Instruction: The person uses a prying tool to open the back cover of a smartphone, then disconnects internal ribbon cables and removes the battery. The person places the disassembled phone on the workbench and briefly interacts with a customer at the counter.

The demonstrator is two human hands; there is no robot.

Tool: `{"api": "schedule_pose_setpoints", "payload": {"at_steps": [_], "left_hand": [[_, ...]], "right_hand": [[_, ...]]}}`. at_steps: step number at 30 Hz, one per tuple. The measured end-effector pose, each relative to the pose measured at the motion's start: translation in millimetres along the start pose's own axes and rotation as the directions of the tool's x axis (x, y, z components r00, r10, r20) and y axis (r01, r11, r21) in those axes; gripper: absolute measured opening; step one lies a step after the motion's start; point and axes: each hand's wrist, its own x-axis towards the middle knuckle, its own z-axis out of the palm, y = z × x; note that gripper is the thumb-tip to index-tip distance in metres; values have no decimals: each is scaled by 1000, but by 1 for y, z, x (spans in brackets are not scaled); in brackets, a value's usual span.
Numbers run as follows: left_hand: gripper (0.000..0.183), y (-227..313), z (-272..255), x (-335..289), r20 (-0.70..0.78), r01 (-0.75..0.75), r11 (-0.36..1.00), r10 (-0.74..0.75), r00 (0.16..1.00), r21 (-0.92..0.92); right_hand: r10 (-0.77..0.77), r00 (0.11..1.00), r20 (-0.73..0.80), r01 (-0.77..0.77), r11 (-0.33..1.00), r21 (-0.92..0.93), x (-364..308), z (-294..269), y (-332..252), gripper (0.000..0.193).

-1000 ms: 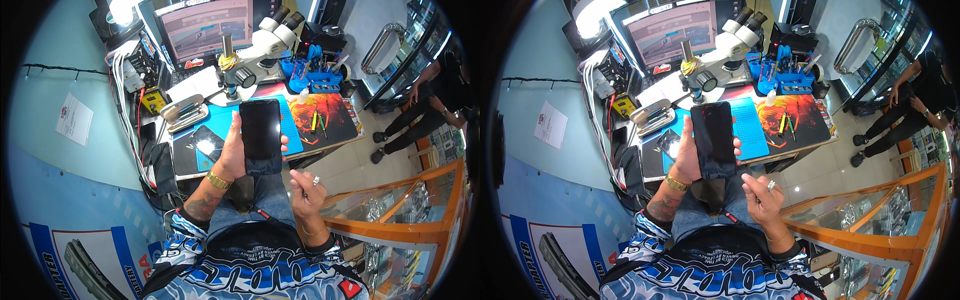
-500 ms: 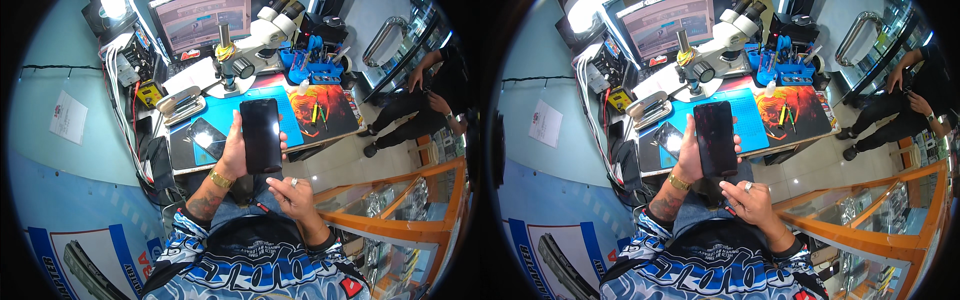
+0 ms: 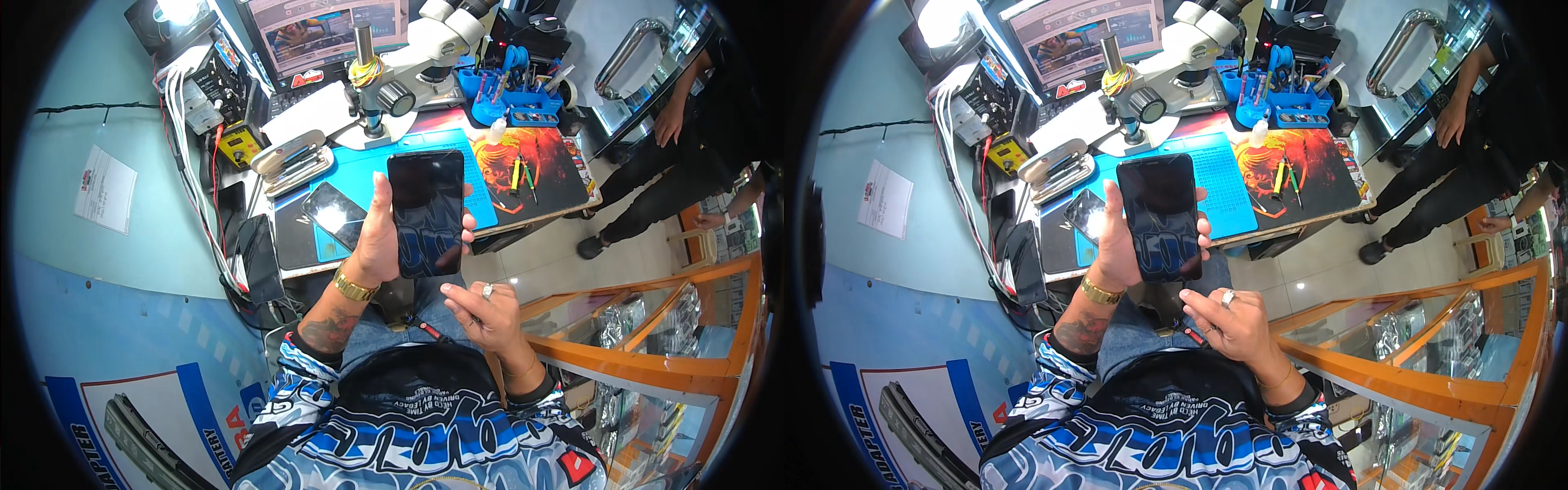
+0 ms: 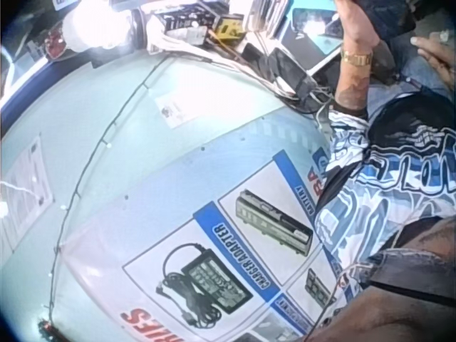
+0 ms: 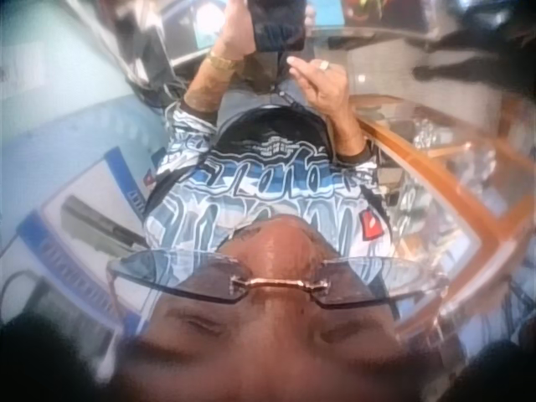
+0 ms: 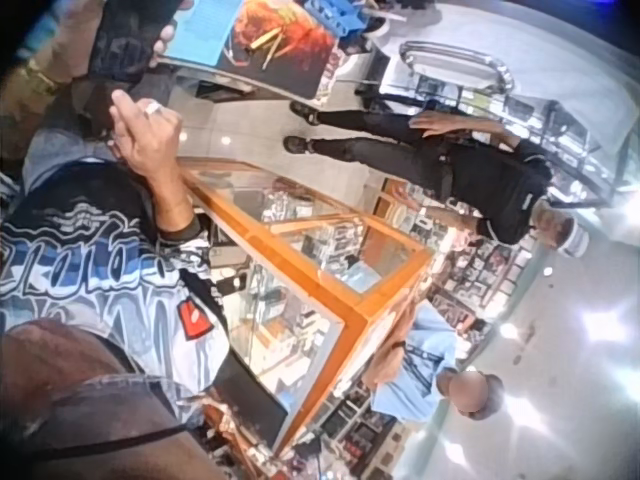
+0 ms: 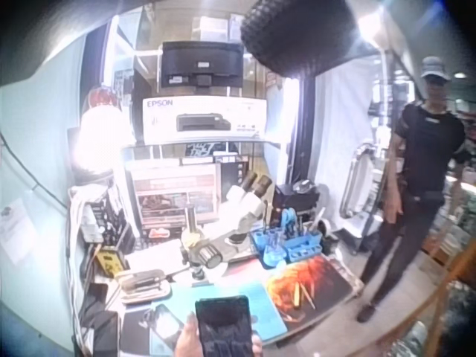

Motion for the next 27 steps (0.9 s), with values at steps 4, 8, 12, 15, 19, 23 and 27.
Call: {"api": "schedule_pose_setpoints", "payload": {"at_steps": [4,8,12,15,19,23,27], "left_hand": [[110,-1,2,-3,-36,23,1000,-23,999,-2],[102,-14,2,-16,-120,37,998,-43,992,-50],[96,-35,-1,-39,-263,58,993,-85,961,-107],[96,-45,-2,-51,-269,87,991,-111,957,-101],[94,-57,-10,-59,-293,75,995,-91,952,-66],[92,-61,-8,-64,-317,71,981,-126,940,-179],[92,-68,-13,-69,-290,71,963,-148,946,-260]], "right_hand": [[4,999,52,-4,1000,8,7,-4,-4,35],[105,993,-51,-102,993,50,7,-8,-2,29],[385,911,-147,-319,885,339,9,-8,-3,23],[562,825,-64,-437,704,559,4,-3,-1,22],[681,727,85,-483,420,769,-11,12,9,21],[691,705,161,-515,342,786,-19,14,13,21],[719,669,189,-544,301,783,-28,17,10,21]]}}
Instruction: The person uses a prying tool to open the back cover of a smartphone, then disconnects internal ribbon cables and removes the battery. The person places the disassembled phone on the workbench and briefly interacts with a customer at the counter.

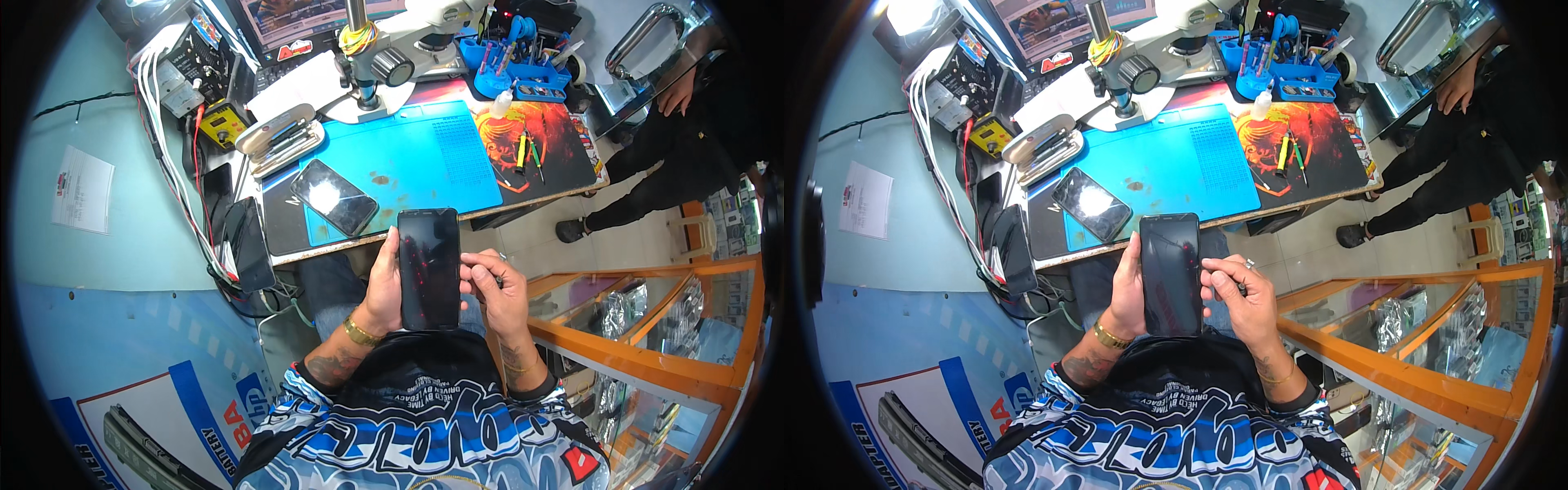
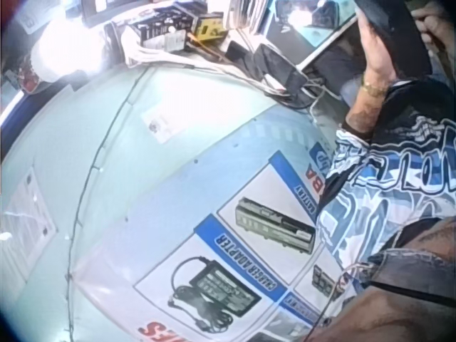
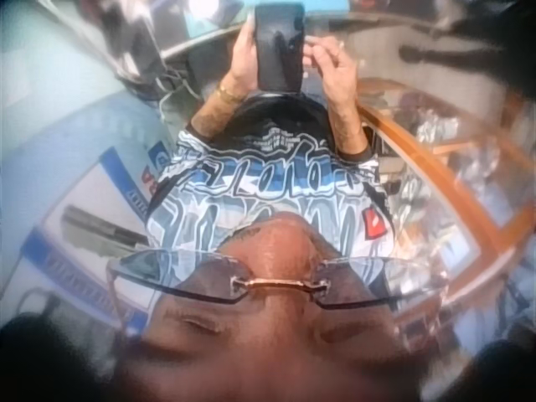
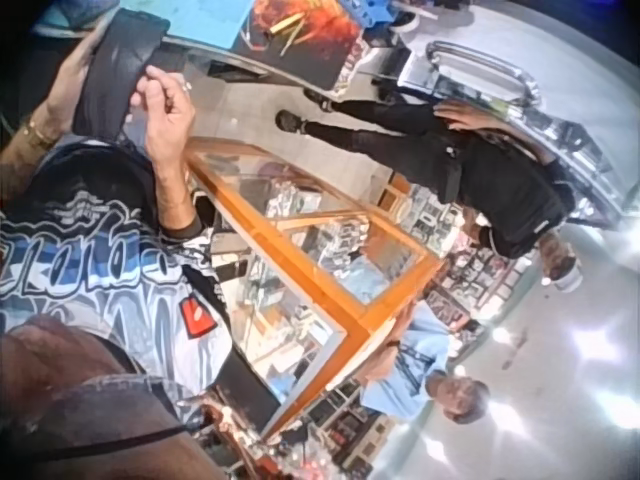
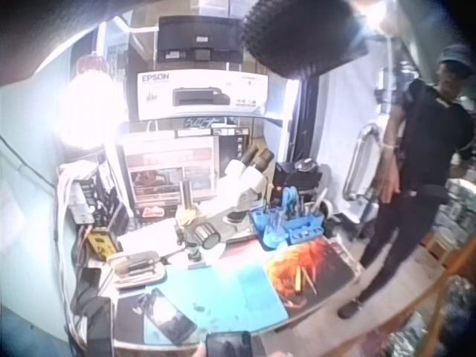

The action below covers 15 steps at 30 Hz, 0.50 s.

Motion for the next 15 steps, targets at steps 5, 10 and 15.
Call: {"api": "schedule_pose_setpoints", "payload": {"at_steps": [5,10,15], "left_hand": [[93,-5,-4,1,-3,23,998,-24,1000,-53],[93,-6,-6,1,-24,13,1000,-13,1000,9],[93,-5,-8,0,28,65,993,-62,998,-99]], "right_hand": [[-3,1000,-18,3,1000,-26,-5,-3,5,23],[-19,1000,-6,19,998,-55,-6,-4,6,23],[-90,996,17,91,981,-172,-8,-3,6,23]]}}
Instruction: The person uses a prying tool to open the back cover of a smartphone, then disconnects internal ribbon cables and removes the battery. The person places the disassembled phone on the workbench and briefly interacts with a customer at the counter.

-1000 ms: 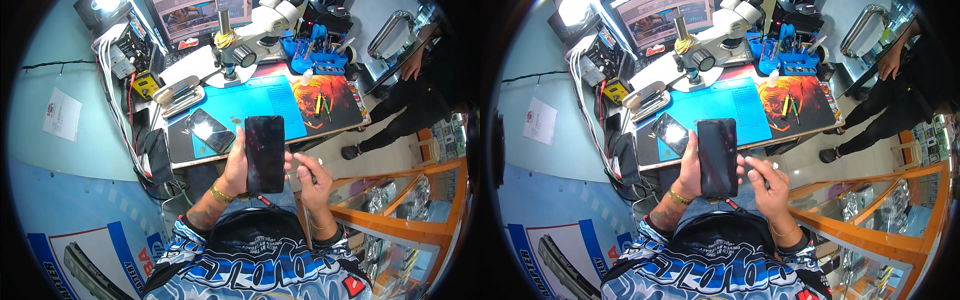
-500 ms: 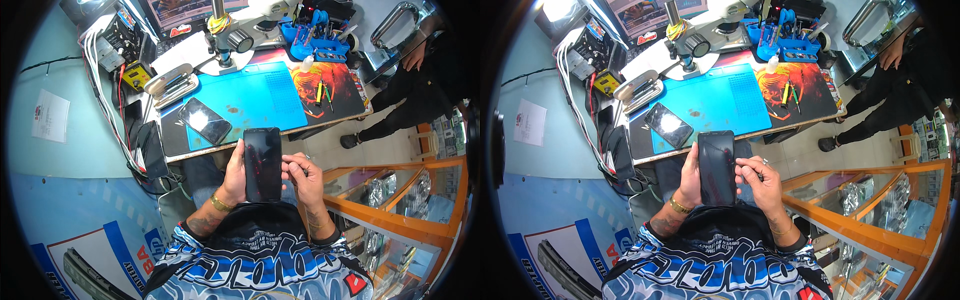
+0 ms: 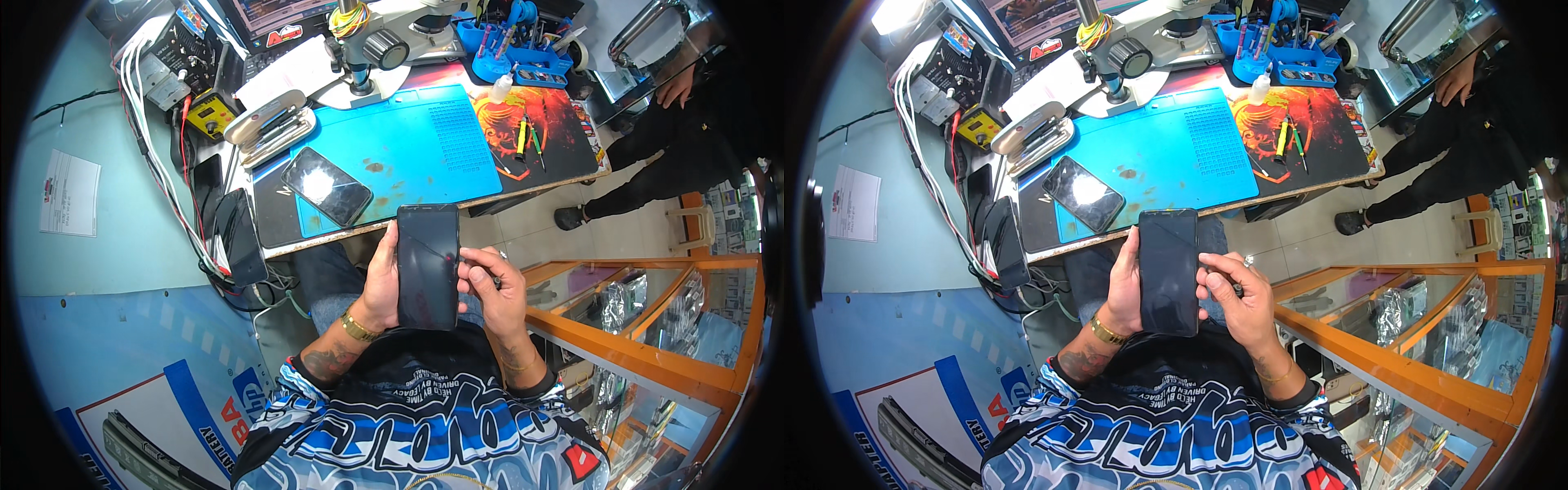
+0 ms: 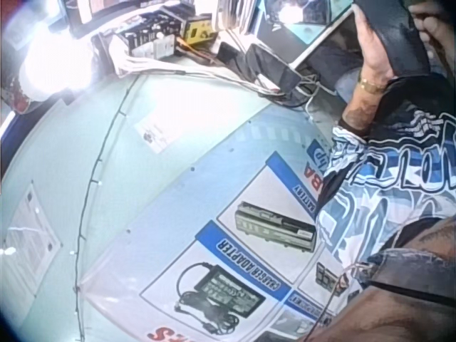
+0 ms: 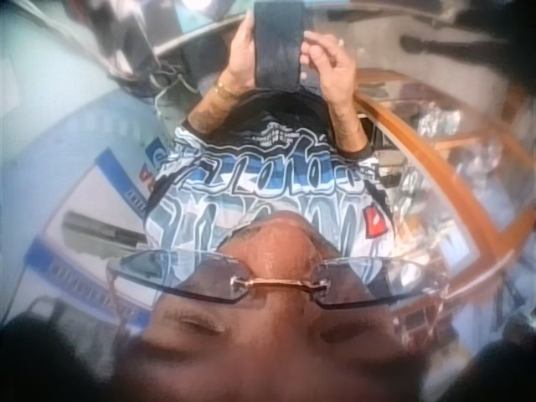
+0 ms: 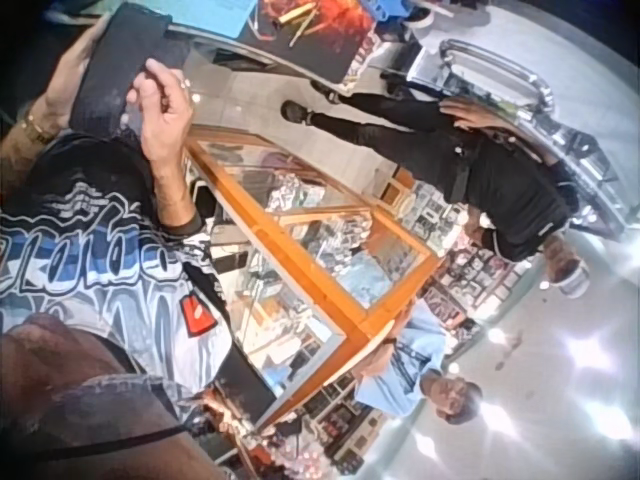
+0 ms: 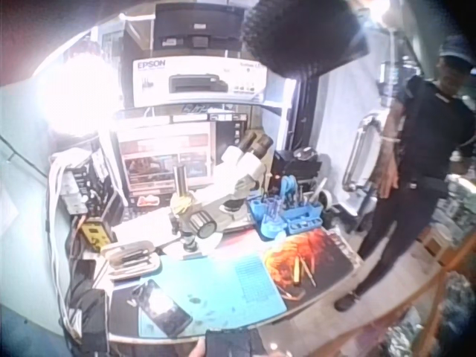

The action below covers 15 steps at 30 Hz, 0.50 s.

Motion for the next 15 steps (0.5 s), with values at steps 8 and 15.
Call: {"api": "schedule_pose_setpoints", "payload": {"at_steps": [8,15], "left_hand": [[91,0,-1,-3,3,26,998,-26,1000,-64],[91,-2,-1,-3,71,21,992,-13,997,-122]], "right_hand": [[-27,1000,12,26,999,38,0,4,-8,21],[-71,996,61,67,996,58,1,4,-14,21]]}}
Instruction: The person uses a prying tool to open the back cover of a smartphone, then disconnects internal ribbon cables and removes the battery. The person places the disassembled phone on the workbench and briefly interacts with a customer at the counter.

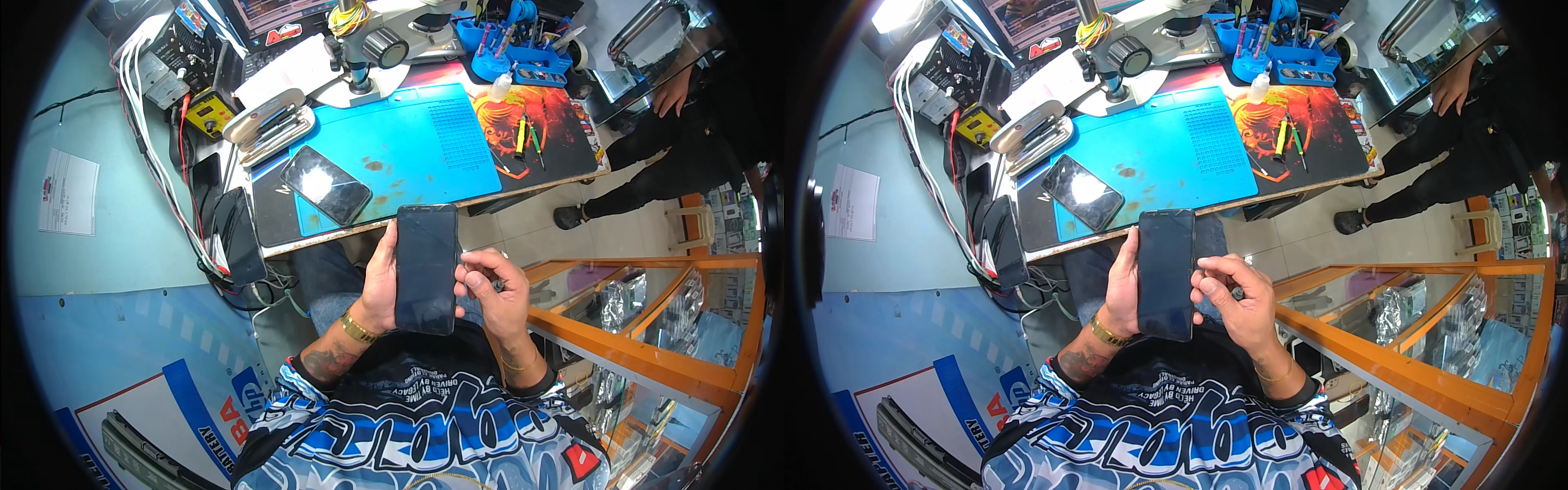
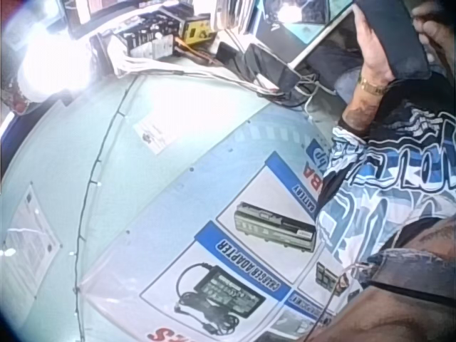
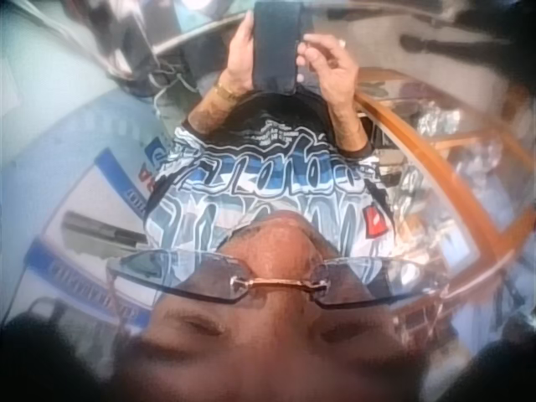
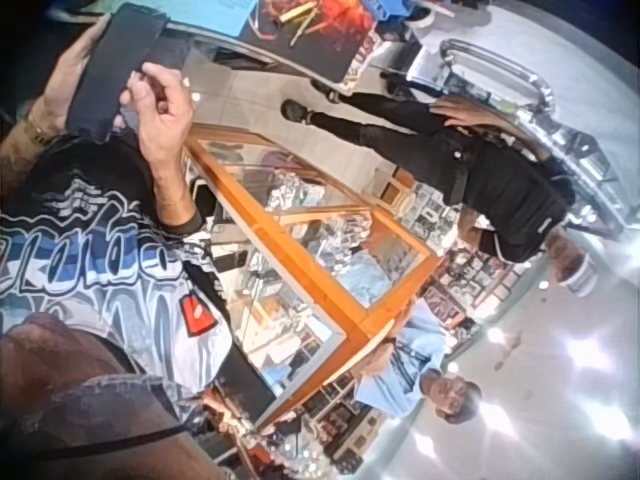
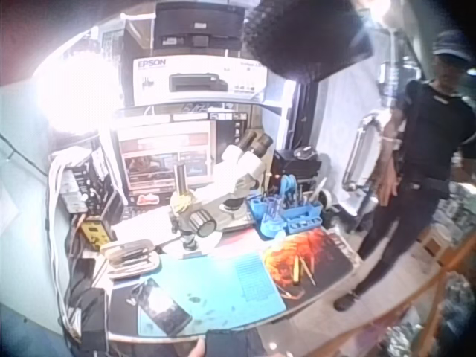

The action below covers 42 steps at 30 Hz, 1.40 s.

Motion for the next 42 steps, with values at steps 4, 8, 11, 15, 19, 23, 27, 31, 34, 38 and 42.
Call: {"api": "schedule_pose_setpoints", "payload": {"at_steps": [4,8,11,15,19,23,27,31,34,38,42], "left_hand": [[93,-1,0,0,-18,-1,1000,2,1000,28],[94,-1,3,-1,-40,-21,995,25,999,94],[92,-3,10,-2,-80,-54,982,69,994,180],[86,0,15,-2,-112,-107,941,150,982,322],[87,0,9,0,-126,-135,907,201,971,399],[86,1,1,1,-184,-152,846,280,942,510],[86,1,4,-1,-206,-119,884,233,950,452],[88,3,-1,-2,-135,-107,917,170,976,385],[90,1,-3,-3,-116,-130,910,189,975,393],[92,7,-3,-6,-117,-122,867,201,972,483],[93,7,4,-3,-100,-126,908,181,978,400]], "right_hand": [[-13,1000,5,13,999,-51,0,-1,-1,23],[34,999,-7,-34,999,-35,-2,-4,7,25],[111,994,-25,-111,994,12,-3,-4,11,27],[208,978,-22,-201,966,165,-3,-4,20,30],[153,987,-45,-142,972,187,-3,-3,23,30],[181,981,-64,-160,956,246,-2,-4,22,29],[213,976,-52,-199,961,194,-3,-5,23,29],[188,981,-39,-180,971,160,-3,-5,26,29],[149,989,-12,-145,978,149,-4,-6,32,29],[111,994,6,-111,983,147,-2,-2,28,30],[109,993,-34,-104,986,131,-1,1,25,32]]}}
